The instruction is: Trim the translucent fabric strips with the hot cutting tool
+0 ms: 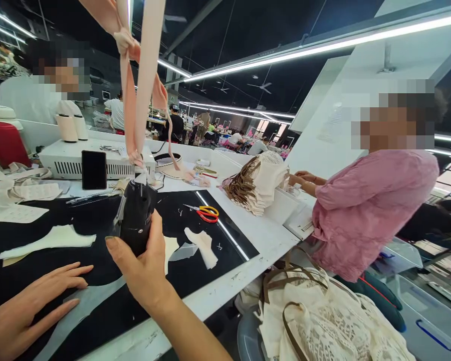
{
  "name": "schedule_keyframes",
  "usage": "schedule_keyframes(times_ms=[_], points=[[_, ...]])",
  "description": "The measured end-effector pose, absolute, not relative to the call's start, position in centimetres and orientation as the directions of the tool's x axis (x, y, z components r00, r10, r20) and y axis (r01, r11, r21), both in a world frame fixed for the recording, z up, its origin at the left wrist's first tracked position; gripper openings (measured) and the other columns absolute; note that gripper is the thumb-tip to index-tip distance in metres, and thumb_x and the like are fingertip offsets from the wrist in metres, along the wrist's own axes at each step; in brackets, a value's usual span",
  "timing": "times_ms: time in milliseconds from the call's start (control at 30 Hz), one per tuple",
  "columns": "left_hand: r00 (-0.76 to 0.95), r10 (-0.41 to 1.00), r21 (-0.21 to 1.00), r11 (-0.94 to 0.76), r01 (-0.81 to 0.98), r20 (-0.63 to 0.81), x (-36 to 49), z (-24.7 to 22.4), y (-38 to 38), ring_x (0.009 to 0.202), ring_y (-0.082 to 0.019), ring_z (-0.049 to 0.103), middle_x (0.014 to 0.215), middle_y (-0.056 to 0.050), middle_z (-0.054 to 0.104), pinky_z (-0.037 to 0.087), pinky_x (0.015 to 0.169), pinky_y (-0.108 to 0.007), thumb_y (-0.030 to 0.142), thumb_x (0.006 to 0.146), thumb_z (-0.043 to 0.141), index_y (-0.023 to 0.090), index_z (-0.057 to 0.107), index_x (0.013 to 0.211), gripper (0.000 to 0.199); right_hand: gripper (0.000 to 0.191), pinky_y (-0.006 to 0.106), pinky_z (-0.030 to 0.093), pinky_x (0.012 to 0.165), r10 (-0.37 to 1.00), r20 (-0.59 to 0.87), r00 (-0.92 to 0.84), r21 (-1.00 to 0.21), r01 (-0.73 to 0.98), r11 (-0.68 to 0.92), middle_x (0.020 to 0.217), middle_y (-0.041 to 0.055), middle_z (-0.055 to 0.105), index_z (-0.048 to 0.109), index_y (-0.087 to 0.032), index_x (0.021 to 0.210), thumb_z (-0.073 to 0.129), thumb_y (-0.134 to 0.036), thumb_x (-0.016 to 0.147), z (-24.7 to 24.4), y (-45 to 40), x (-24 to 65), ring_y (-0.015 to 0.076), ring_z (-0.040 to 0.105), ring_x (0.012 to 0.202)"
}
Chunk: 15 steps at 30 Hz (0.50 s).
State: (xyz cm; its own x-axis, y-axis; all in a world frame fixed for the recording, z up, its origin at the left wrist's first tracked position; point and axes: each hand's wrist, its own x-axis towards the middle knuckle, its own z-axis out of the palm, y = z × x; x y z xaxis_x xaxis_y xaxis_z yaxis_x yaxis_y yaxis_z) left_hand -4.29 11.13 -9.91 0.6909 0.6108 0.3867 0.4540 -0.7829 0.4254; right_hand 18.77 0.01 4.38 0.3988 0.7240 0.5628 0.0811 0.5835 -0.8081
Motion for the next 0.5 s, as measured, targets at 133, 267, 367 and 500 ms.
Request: schedule_keyframes(times_ms=[133,267,367,500], points=[[0.674,0.630,0.477,-0.762,0.439,0.385,-3.8,-8.7,10.2,0.142,-0.034,0.056,0.134,-0.001,0.073,0.055,0.111,-0.054,0.058,0.097,0.056,0.034,0.074,0.102,0.030,0.044,0.039,0.051,0.102,0.713,0.579,0.396,-0.815,0.280,0.507,0.120,0.0046,0.065,0.058,-0.026,0.132,0.071,-0.040,0.092,4.1,-0.5,19.3,0.0212,0.061,0.110],[0.654,0.659,0.505,-0.735,0.453,0.372,-3.9,-9.1,10.5,0.144,-0.033,0.054,0.136,-0.001,0.072,0.051,0.115,-0.055,0.057,0.098,0.053,0.034,0.074,0.102,0.031,0.059,0.039,0.049,0.104,0.633,0.661,0.403,-0.747,0.426,0.510,0.137,0.0059,0.059,0.047,-0.032,0.150,0.069,-0.041,0.096,3.7,-0.8,19.7,0.0213,0.058,0.119],[0.697,0.634,0.478,-0.752,0.454,0.336,-4.3,-9.8,11.6,0.141,-0.033,0.058,0.138,0.000,0.071,0.055,0.111,-0.053,0.058,0.095,0.059,0.037,0.073,0.117,0.033,0.057,0.038,0.050,0.100,0.548,0.708,0.445,-0.705,0.490,0.513,0.139,0.0052,0.058,0.047,-0.035,0.151,0.068,-0.037,0.097,3.6,-0.9,19.8,0.0198,0.057,0.118],[0.714,0.610,0.459,-0.772,0.438,0.343,-4.5,-9.9,12.0,0.140,-0.032,0.059,0.139,0.001,0.071,0.056,0.111,-0.050,0.056,0.094,0.062,0.037,0.074,0.115,0.031,0.044,0.039,0.052,0.096,0.371,0.796,0.478,-0.604,0.600,0.524,0.124,0.0056,0.062,0.053,-0.031,0.140,0.064,-0.026,0.098,3.2,-1.3,19.6,0.0196,0.060,0.109]])
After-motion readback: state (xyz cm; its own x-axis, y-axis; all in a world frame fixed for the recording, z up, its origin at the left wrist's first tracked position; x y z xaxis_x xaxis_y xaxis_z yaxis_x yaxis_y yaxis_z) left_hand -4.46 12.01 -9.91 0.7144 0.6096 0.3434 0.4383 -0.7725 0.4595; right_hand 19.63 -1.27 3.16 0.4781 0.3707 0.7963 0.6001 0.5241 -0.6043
